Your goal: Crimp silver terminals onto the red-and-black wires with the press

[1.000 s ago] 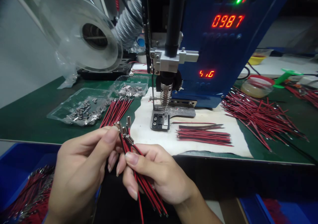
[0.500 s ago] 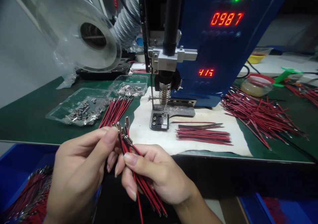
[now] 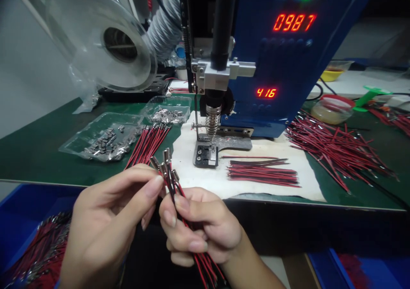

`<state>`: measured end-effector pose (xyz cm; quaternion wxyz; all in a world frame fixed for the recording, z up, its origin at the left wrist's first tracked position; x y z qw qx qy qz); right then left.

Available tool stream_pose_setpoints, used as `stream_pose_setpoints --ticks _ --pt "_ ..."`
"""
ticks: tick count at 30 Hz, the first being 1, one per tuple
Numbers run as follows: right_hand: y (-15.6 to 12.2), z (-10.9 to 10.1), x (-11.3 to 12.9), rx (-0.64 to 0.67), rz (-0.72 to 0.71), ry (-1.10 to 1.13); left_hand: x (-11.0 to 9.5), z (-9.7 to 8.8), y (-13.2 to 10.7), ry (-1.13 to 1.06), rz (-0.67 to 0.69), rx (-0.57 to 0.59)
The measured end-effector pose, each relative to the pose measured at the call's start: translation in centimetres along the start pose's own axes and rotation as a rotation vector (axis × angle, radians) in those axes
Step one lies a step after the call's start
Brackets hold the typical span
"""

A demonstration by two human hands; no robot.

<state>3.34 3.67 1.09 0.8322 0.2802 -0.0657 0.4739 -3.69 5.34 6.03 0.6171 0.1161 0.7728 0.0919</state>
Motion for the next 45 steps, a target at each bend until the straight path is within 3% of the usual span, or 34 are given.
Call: stream_pose_setpoints --ticks 5,9,12,15,19,20,23,27,31,45 --pt "0.1 0.5 -0.4 0.12 0.009 0.045 1.3 -0.3 0.2 -0.138 -0.074 -0.02" --pt "0.1 0.1 -0.8 0.148 0.012 0.03 2.9 0.2 0.4 -0.317 -0.17 0.056" --pt "0.0 -0.1 -0.9 0.161 0.005 0.011 3.1 0.5 0.8 -0.417 -0.161 0.113" --pt "-0.2 -0.4 -0.7 0.117 0.012 -0.03 2.9 0.1 1.2 -0.425 -0.155 0.081" --pt "-1.1 -1.8 0.5 -0.201 0.062 -0.393 2.0 -2.5 1.4 -0.198 -0.068 -0.097" --pt "-1.5 -2.0 1.1 -0.302 0.062 -0.5 1.3 -3.3 1.5 -0.097 -0.009 -0.137" --pt "-2.3 -1.4 2.3 -0.415 0.054 -0.652 -1.1 -4.8 1.7 0.233 0.225 -0.151" --pt "-2.6 -0.9 2.2 -0.452 0.122 -0.7 -3.4 -5.3 2.2 0.484 0.453 -0.08" --pt "-2.6 -1.0 2.2 -0.449 0.128 -0.712 -5.2 -4.9 2.4 0.635 0.583 -0.026" --pt "-2.6 -1.0 1.9 -0.443 0.14 -0.696 -6.2 -4.3 2.4 0.8 0.665 0.006"
Point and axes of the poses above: each hand's wrist, its own y-axis towards the middle knuckle, its own z-axis out of the palm, x = y × z, the point moved 9 cm from there along y, towards the middle knuckle, and after that the axes turned 8 degrees about x, right-handed, at the moved point
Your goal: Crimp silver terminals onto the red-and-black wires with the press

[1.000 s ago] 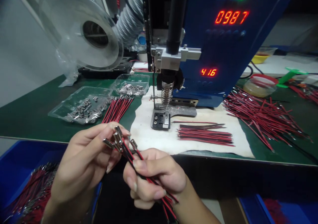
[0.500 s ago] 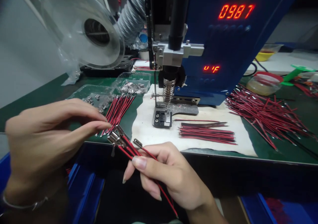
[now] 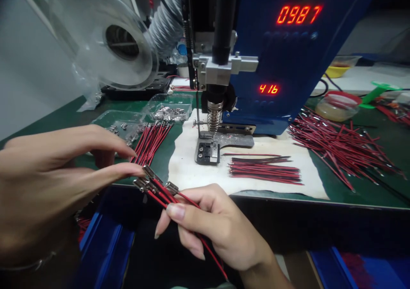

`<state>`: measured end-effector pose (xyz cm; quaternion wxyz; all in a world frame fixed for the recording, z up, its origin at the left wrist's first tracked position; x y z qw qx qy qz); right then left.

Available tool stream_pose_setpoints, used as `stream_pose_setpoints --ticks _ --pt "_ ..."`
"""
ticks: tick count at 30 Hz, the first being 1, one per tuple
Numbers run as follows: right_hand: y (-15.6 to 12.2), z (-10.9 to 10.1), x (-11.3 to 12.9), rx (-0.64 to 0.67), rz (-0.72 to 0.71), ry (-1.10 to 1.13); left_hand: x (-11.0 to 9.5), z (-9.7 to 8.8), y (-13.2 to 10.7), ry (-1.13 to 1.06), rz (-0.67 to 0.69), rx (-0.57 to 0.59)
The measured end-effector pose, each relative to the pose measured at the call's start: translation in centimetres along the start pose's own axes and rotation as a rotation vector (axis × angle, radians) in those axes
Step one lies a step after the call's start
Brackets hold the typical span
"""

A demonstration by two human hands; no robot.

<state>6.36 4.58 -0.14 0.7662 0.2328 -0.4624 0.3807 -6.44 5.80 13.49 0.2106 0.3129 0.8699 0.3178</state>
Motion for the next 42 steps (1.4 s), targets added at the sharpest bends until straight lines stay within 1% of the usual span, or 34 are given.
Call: stream_pose_setpoints --ticks 5,7,9,11,12,14,16,18,19,22,25,29,31,34,38,40,42 --pt "0.1 0.0 -0.1 0.009 -0.009 0.023 0.3 0.1 -0.1 -0.016 -0.024 0.017" --pt "0.3 -0.1 -0.2 0.021 -0.029 0.07 0.6 0.3 -0.3 -0.034 -0.078 0.004" --pt "0.6 0.2 -0.2 0.083 -0.088 0.185 1.0 0.6 -0.7 -0.091 -0.176 -0.045" --pt "1.0 0.9 0.1 0.195 -0.165 0.369 1.6 1.7 -1.5 -0.25 -0.312 -0.052" --pt "1.2 1.3 0.3 0.256 -0.196 0.471 1.7 2.7 -1.9 -0.356 -0.38 -0.03" --pt "1.5 2.0 0.5 0.348 -0.227 0.637 1.5 5.0 -2.7 -0.563 -0.485 0.053" --pt "1.8 2.6 0.6 0.408 -0.239 0.731 0.8 6.5 -3.2 -0.694 -0.535 0.111" --pt "2.0 3.0 0.6 0.44 -0.252 0.77 0.1 7.0 -3.2 -0.745 -0.543 0.116" --pt "2.1 3.0 0.6 0.443 -0.256 0.778 -0.2 7.0 -3.1 -0.752 -0.536 0.102" --pt "2.3 2.9 0.2 0.428 -0.252 0.788 -0.4 6.5 -2.7 -0.748 -0.526 0.045" --pt "2.4 2.5 -0.2 0.404 -0.245 0.789 -0.4 6.5 -2.6 -0.754 -0.543 0.019" --pt "2.5 2.5 -0.3 0.394 -0.236 0.749 -0.3 7.3 -2.8 -0.798 -0.582 0.059" --pt "2.6 2.4 -0.4 0.364 -0.231 0.719 -0.3 7.7 -2.9 -0.825 -0.594 0.089" --pt "2.7 1.7 -0.6 0.259 -0.238 0.61 -0.4 7.6 -2.9 -0.807 -0.598 0.112" --pt "2.5 0.4 -0.6 0.084 -0.264 0.308 -0.8 7.3 -2.6 -0.741 -0.551 0.151" --pt "2.3 -0.2 -0.5 0.001 -0.273 0.192 -0.7 7.4 -2.7 -0.747 -0.563 0.155" --pt "2.2 -0.6 -0.5 -0.061 -0.273 0.138 -0.5 7.6 -3.0 -0.762 -0.596 0.154"
Point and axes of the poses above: each hand's wrist, its own y-axis towards the middle knuckle, its own z-axis out of the palm, x = y × z, the point moved 9 cm from there along y, towards the middle knuckle, and after that the axes turned 8 degrees about x, right-handed, at the moved point
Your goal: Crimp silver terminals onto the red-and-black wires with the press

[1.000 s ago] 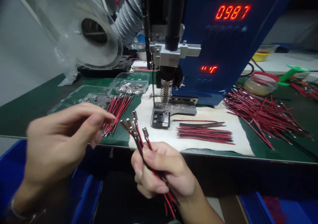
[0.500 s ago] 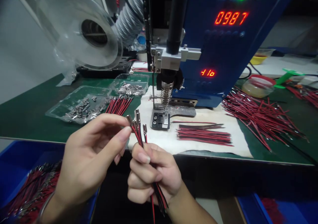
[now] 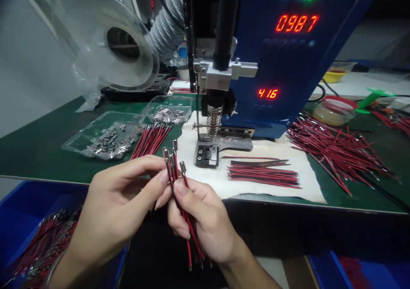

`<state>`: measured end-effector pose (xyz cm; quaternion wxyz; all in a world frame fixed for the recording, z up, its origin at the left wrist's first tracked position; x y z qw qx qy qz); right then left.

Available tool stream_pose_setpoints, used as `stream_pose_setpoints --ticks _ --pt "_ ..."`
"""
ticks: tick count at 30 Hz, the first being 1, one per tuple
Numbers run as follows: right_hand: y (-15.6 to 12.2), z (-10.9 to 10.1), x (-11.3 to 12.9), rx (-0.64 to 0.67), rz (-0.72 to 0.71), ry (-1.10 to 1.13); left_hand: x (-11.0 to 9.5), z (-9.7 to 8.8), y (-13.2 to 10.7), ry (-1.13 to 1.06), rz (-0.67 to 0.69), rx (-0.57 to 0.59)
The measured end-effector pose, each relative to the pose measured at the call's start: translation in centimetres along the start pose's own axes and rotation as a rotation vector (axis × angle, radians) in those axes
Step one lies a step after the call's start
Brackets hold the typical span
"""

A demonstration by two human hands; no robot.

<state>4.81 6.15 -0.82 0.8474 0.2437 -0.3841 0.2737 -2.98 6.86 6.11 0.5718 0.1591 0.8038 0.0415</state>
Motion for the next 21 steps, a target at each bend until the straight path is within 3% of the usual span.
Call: stream_pose_setpoints --ticks 6,10,16,21 --pt "-0.2 -0.2 0.8 -0.097 -0.019 -0.154 -0.1 -0.7 -0.1 0.085 0.006 -0.113" --pt "-0.3 -0.1 0.8 -0.126 -0.026 -0.161 0.4 -0.6 0.2 0.003 -0.039 -0.1" --pt "-0.2 -0.5 0.4 -0.154 -0.035 -0.09 2.5 0.2 0.3 -0.347 -0.135 -0.053" --pt "0.0 0.1 0.0 -0.044 -0.022 0.074 3.8 1.7 0.5 -0.685 -0.145 0.042"
Point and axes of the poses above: each hand's wrist, its own y-axis towards the middle knuckle, its own z-axis out of the palm, x = y × z, the point moved 9 cm from there along y, towards the middle knuckle, and after that the axes turned 8 degrees about x, right-handed, at the moved point
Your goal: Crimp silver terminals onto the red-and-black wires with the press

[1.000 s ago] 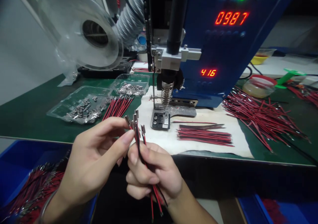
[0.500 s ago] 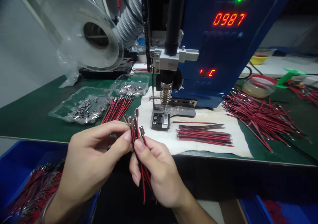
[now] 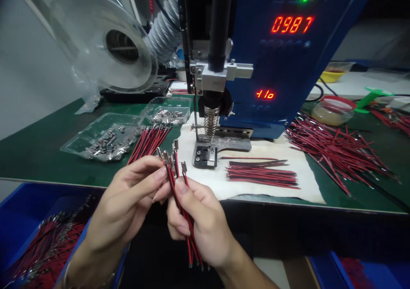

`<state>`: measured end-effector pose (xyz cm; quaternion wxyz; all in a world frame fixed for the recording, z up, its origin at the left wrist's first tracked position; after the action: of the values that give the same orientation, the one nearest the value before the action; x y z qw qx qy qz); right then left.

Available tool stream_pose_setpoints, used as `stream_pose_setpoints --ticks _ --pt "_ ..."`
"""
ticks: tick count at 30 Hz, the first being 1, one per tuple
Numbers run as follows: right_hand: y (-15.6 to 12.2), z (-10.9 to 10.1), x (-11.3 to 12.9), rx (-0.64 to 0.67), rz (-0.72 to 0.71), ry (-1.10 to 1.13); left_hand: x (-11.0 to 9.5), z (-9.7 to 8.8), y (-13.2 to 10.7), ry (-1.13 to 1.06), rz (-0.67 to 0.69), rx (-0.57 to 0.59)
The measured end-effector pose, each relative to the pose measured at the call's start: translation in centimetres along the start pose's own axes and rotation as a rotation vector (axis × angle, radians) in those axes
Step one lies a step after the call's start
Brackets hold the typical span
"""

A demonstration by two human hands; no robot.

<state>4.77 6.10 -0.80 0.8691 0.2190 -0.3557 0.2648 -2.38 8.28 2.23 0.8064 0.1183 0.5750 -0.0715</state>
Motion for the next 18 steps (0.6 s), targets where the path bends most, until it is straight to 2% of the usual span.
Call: stream_pose_setpoints --ticks 6,10,14,18 --pt "-0.2 1.5 -0.5 0.12 0.042 0.323 2.3 1.1 0.2 -0.233 -0.15 0.124" --pt "-0.3 2.5 -0.4 0.184 0.044 0.439 3.1 2.0 0.1 -0.374 -0.163 0.194" --pt "-0.3 2.0 -0.2 0.132 -0.009 0.321 3.1 2.3 0.2 -0.397 -0.132 0.213" --pt "-0.7 0.1 0.5 -0.085 -0.095 -0.053 2.4 1.5 0.2 -0.31 -0.07 0.172"
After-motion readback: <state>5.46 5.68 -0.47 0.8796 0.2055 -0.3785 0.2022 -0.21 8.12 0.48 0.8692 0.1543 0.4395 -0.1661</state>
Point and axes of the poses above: each hand's wrist, its own y-axis towards the middle knuckle, its own z-axis out of the palm, x = y × z, the point moved 9 cm from there along y, towards the middle knuckle, and after that the axes turned 8 degrees about x, right-handed, at the moved point
